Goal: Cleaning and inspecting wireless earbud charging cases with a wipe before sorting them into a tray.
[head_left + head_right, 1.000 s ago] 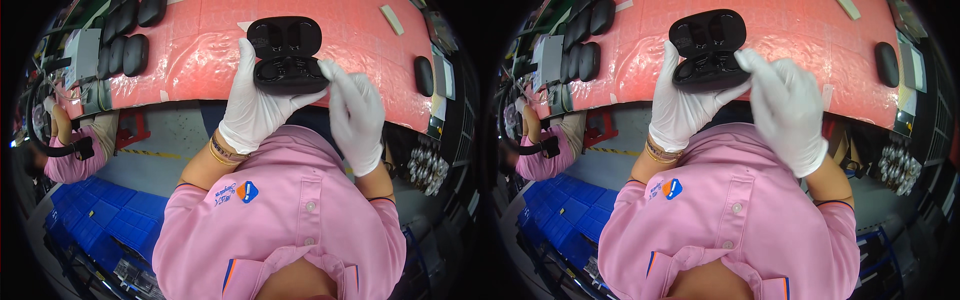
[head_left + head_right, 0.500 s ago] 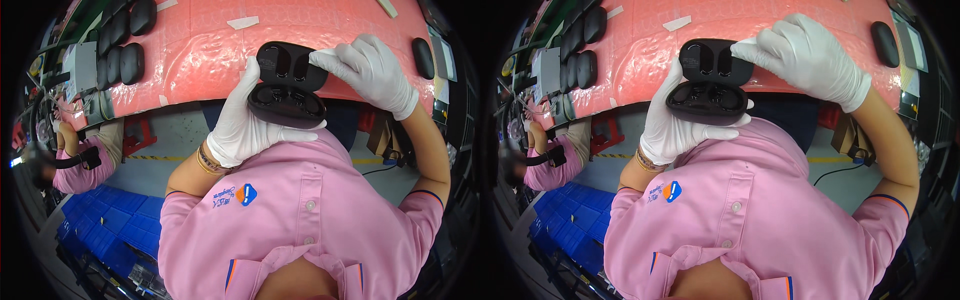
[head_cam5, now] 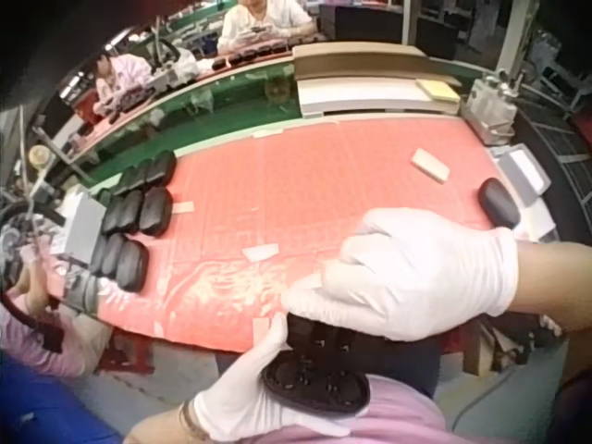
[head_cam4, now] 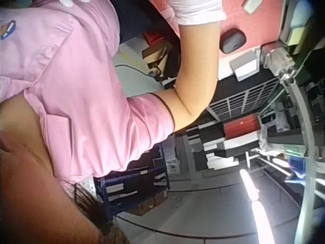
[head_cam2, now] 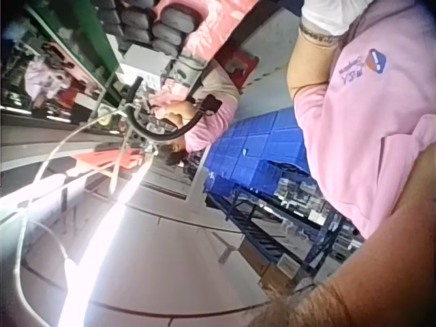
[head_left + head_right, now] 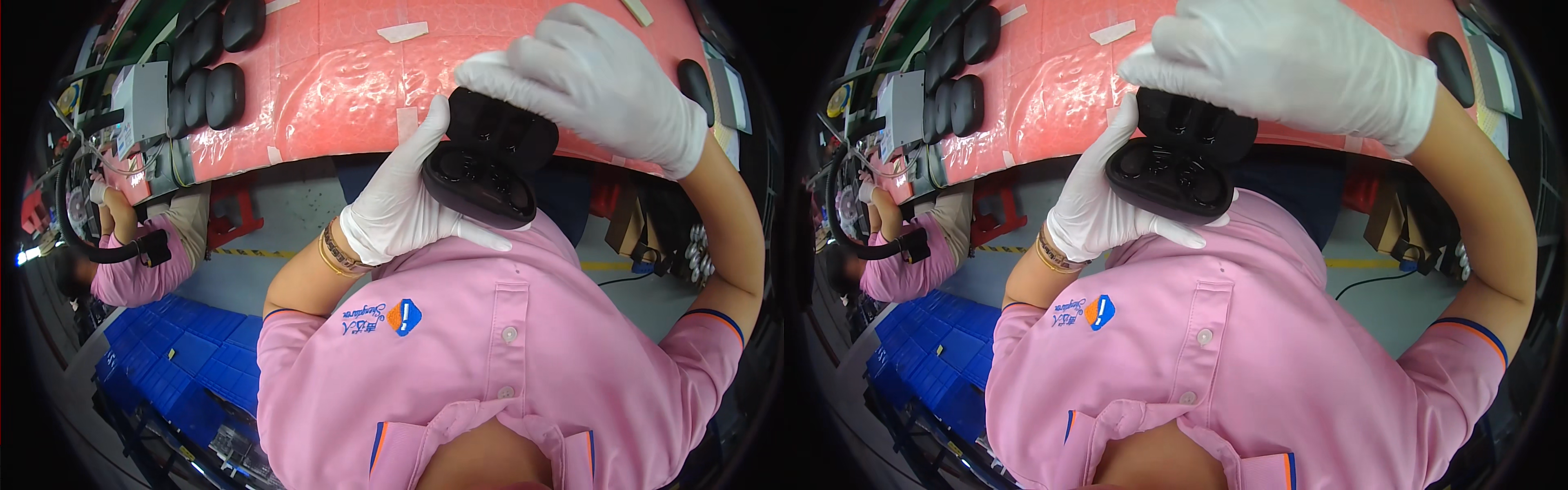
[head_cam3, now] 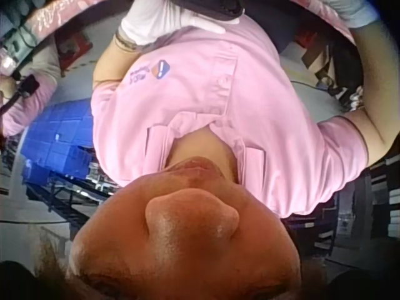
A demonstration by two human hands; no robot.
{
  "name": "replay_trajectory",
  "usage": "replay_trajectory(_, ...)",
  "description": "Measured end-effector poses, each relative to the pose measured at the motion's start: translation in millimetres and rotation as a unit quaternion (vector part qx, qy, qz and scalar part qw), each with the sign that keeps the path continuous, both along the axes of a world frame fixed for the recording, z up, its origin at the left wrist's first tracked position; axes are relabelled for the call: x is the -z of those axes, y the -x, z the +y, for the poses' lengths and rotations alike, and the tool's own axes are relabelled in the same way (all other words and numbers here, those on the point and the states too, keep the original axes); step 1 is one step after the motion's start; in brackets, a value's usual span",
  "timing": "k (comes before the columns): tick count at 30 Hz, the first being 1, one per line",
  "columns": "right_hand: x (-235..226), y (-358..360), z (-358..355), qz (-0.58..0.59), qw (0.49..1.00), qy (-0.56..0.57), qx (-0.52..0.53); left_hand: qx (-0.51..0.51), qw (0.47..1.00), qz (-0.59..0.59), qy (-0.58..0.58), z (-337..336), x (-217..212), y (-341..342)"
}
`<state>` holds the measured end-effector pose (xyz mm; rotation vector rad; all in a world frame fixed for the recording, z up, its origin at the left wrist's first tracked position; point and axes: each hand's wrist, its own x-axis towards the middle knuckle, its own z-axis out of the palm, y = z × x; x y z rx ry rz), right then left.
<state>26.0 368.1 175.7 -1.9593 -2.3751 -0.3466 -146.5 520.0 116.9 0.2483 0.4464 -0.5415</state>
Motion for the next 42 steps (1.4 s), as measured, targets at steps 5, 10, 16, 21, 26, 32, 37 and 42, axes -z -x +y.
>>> replay_trajectory(5,16,27,-4,0.102,0.992,0.072,0.032,0.013,1.000,0.017,0.007,-2,-5,-6)
replay_trajectory(10,12,20,-8,0.013,0.995,-0.004,0.101,0.010,0.994,-0.037,0.106,1,8,-8)
replay_trajectory(16,27,16,-36,0.446,0.823,-0.208,0.283,-0.078,0.979,-0.148,-0.115,3,-2,-30)
replay_trajectory(21,69,36,-9,0.676,0.613,-0.261,0.313,-0.178,0.956,-0.130,-0.193,0,12,-59)
replay_trajectory(26,84,47,-3,0.340,0.862,-0.255,0.278,-0.235,0.947,-0.115,-0.184,-5,30,-64)
replay_trajectory(32,88,37,-2,0.348,0.857,-0.276,0.263,-0.239,0.941,-0.111,-0.213,-8,28,-63)
replay_trajectory(37,77,64,-2,0.295,0.899,-0.205,0.251,-0.229,0.938,-0.122,-0.229,-6,32,-62)
replay_trajectory(42,81,40,-4,0.372,0.834,-0.263,0.311,-0.229,0.928,-0.139,-0.259,-9,29,-59)
